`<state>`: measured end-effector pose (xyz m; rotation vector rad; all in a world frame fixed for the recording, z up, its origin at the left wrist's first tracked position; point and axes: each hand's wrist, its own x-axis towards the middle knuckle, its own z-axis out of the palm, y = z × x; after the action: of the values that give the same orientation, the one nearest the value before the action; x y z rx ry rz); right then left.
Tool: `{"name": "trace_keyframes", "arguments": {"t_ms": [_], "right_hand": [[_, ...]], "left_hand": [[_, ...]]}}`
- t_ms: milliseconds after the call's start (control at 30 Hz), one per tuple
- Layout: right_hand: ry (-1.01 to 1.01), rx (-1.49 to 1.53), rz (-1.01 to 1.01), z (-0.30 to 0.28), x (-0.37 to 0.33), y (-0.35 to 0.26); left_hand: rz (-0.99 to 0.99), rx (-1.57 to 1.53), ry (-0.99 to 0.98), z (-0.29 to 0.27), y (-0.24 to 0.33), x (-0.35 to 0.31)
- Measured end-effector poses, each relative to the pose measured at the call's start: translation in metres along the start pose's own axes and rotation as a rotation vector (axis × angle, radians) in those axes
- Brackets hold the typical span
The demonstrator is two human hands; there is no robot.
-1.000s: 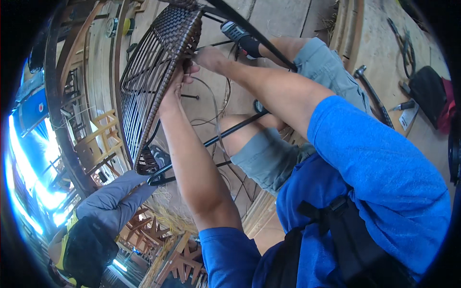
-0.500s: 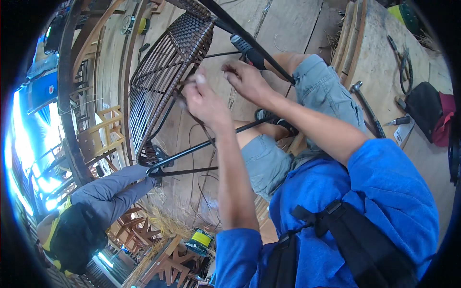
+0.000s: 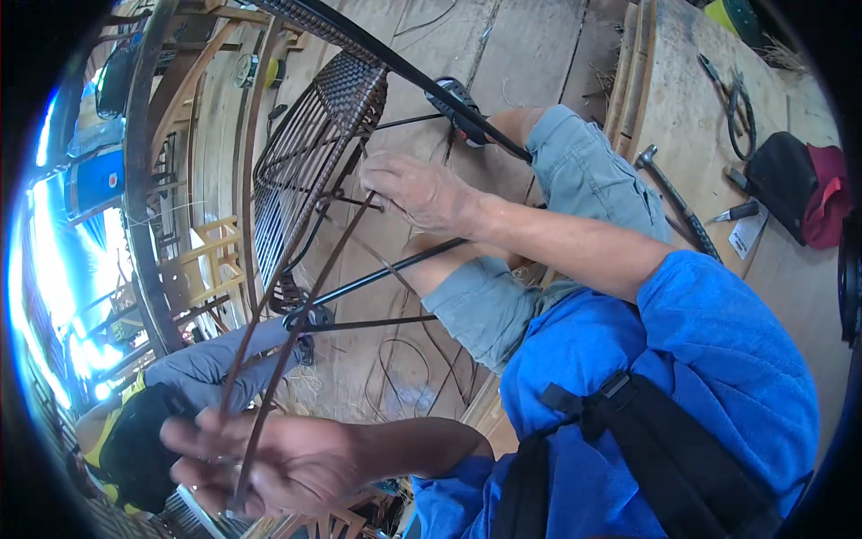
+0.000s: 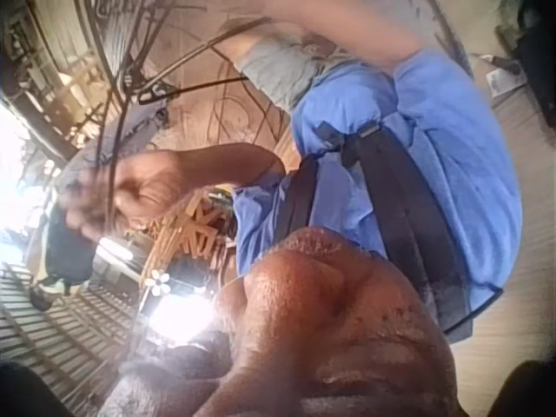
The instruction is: The recorder is weaving synthetic rattan strips onto the metal frame of a chair.
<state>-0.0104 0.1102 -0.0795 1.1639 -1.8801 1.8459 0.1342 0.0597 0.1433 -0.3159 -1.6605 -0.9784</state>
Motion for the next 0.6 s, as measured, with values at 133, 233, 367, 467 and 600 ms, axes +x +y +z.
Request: {"name": "trace_keyframes", "arguments": {"t_ms": [133, 233, 367, 467, 600], "right_hand": [[0.078, -0.021, 0.058, -0.013, -0.004, 0.014], [0.149, 0.083, 0.207, -0.025, 0.011, 0.026], [0.217, 0.728, 0.428, -0.028, 0.039, 0.022], [0.07, 0.75, 0.422, -0.039, 0.055, 0.021], [-0.017, 0.551, 0.366, -0.043, 0.072, 0.015]], "left_hand": [[0.073, 0.744, -0.273, 0.005, -0.063, 0.001], [-0.42, 0.687, -0.558, 0.009, -0.14, -0.039], [-0.168, 0.831, -0.833, 0.031, -0.207, -0.056], [-0.329, 0.844, -0.908, 0.04, -0.218, -0.054], [-0.337, 0.766, -0.894, 0.04, -0.218, -0.054]]}}
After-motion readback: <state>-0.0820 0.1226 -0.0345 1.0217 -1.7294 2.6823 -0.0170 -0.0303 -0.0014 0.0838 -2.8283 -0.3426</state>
